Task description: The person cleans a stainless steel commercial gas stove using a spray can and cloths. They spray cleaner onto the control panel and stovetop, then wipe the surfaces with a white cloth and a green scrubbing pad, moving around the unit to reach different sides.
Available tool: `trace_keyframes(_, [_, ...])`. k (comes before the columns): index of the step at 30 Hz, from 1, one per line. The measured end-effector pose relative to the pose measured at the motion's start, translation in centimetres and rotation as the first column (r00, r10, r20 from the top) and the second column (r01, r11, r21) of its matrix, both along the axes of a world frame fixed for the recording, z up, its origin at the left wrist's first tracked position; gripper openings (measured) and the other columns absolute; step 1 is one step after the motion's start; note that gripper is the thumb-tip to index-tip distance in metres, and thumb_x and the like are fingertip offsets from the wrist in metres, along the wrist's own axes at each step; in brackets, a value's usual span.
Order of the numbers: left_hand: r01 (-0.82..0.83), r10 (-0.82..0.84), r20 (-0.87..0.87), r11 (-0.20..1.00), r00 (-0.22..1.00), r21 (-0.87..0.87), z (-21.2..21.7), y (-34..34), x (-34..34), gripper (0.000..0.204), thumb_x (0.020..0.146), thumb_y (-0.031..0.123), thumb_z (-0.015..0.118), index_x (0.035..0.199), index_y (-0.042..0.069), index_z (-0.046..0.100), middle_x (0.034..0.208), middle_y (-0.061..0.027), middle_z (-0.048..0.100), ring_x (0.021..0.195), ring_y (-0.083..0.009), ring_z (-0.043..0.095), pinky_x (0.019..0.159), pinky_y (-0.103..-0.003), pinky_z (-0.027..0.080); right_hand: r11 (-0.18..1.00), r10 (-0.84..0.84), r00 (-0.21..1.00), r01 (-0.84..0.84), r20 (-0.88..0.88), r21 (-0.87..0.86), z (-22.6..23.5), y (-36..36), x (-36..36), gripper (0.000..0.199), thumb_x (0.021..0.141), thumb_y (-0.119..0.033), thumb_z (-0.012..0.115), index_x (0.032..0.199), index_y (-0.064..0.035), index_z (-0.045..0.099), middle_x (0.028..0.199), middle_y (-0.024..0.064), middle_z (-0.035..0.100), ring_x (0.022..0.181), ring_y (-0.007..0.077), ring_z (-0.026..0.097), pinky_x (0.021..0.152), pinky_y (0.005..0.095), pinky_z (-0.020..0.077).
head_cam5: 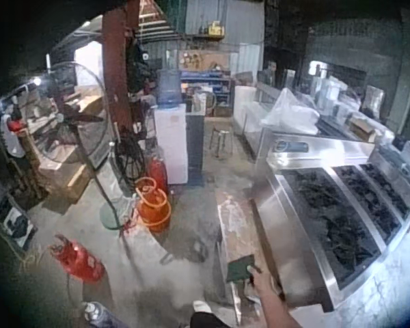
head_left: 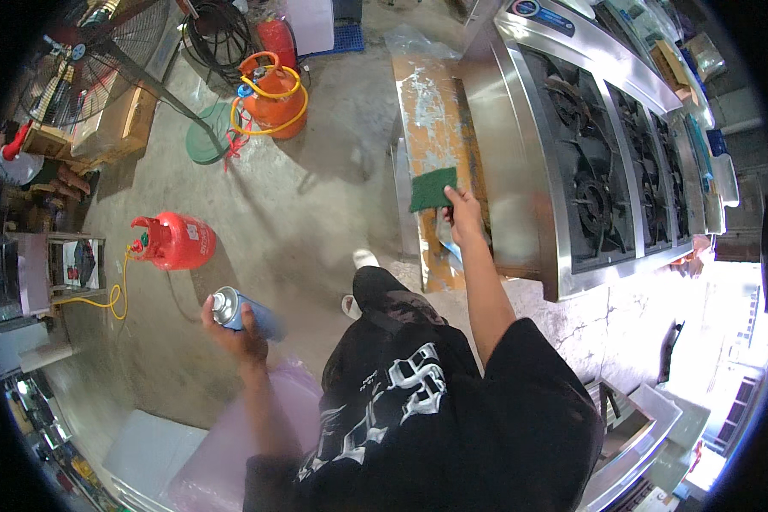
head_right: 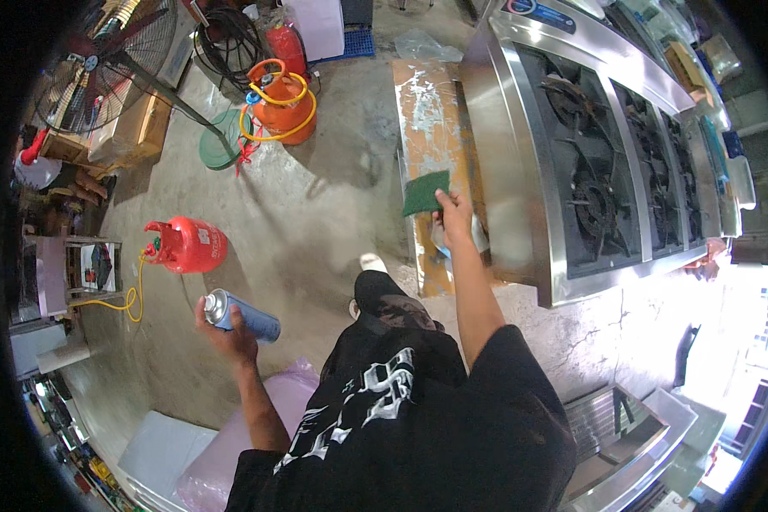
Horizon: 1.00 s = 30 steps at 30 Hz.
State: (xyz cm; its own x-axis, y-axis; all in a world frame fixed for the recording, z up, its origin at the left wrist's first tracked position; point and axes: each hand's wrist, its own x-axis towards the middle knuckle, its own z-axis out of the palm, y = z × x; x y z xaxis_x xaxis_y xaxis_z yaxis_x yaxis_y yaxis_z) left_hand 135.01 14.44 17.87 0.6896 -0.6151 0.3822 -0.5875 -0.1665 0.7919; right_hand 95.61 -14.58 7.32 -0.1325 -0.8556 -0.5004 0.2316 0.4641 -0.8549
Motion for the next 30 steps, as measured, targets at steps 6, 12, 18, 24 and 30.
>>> trace_keyframes(6, [0.012,-0.011,-0.189,1.0,0.982,0.004,-3.8,-7.3,1.4,0.064,0.09,0.019,0.073,0.143,0.004,0.041,0.133,-0.0153,0.048,0.12,-0.0265,0.052,0.103,-0.04,0.044,0.932,0.213,0.944,-0.274,0.25,0.239,-4.8,0.5,11.2,0.017,0.097,-0.018,0.069,0.106,-0.0088,0.058,0.089,0.0038,0.065,0.065,0.0176,0.063,0.053,0.0296,0.0494])
trace_keyframes(12, [0.105,-0.08,-0.162,0.983,0.984,0.153,-5.8,-14.4,4.5,0.07,0.094,0.034,0.071,0.146,0.001,0.038,0.14,-0.0159,0.045,0.129,-0.0281,0.046,0.112,-0.041,0.035,0.847,-0.128,0.966,-0.011,0.224,0.532,-21.1,-6.6,16.7,0.022,0.101,-0.019,0.062,0.115,-0.0055,0.052,0.098,0.0142,0.062,0.077,0.0274,0.066,0.066,0.0386,0.058])
trace_keyframes(18, [0.078,-0.052,-0.323,0.995,0.945,0.067,-5.1,-23.6,9.0,0.075,0.094,0.037,0.073,0.148,0.002,0.034,0.141,-0.0145,0.043,0.127,-0.0268,0.046,0.112,-0.042,0.035,0.733,-0.044,0.999,0.027,0.007,0.68,-25.1,-8.6,15.2,0.053,0.096,-0.035,0.067,0.134,-0.0039,0.047,0.093,0.0128,0.065,0.076,0.0247,0.069,0.064,0.0415,0.0586])
trace_keyframes(24, [0.274,-0.246,-0.237,0.957,0.94,0.092,-3.9,-32.7,14.0,0.074,0.095,0.035,0.071,0.148,0.001,0.034,0.145,-0.0171,0.041,0.133,-0.0309,0.043,0.114,-0.046,0.034,0.896,0.4,0.843,-0.276,-0.361,0.348,-13.2,-7.0,16.6,0.032,0.094,-0.027,0.069,0.116,-0.0035,0.068,0.095,0.0122,0.073,0.08,0.0186,0.07,0.069,0.0352,0.0556])
trace_keyframes(30, [0.515,-0.516,-0.037,0.844,0.856,0.147,-4.3,-39.0,16.5,0.072,0.094,0.026,0.07,0.149,0.0,0.032,0.147,-0.0204,0.041,0.137,-0.034,0.04,0.117,-0.048,0.03,0.941,-0.315,0.122,0.169,-0.941,-0.293,-4.0,-3.3,10.5,0.037,0.088,-0.024,0.071,0.12,-0.0061,0.065,0.117,0.019,0.064,0.113,0.0377,0.059,0.097,0.047,0.0462])
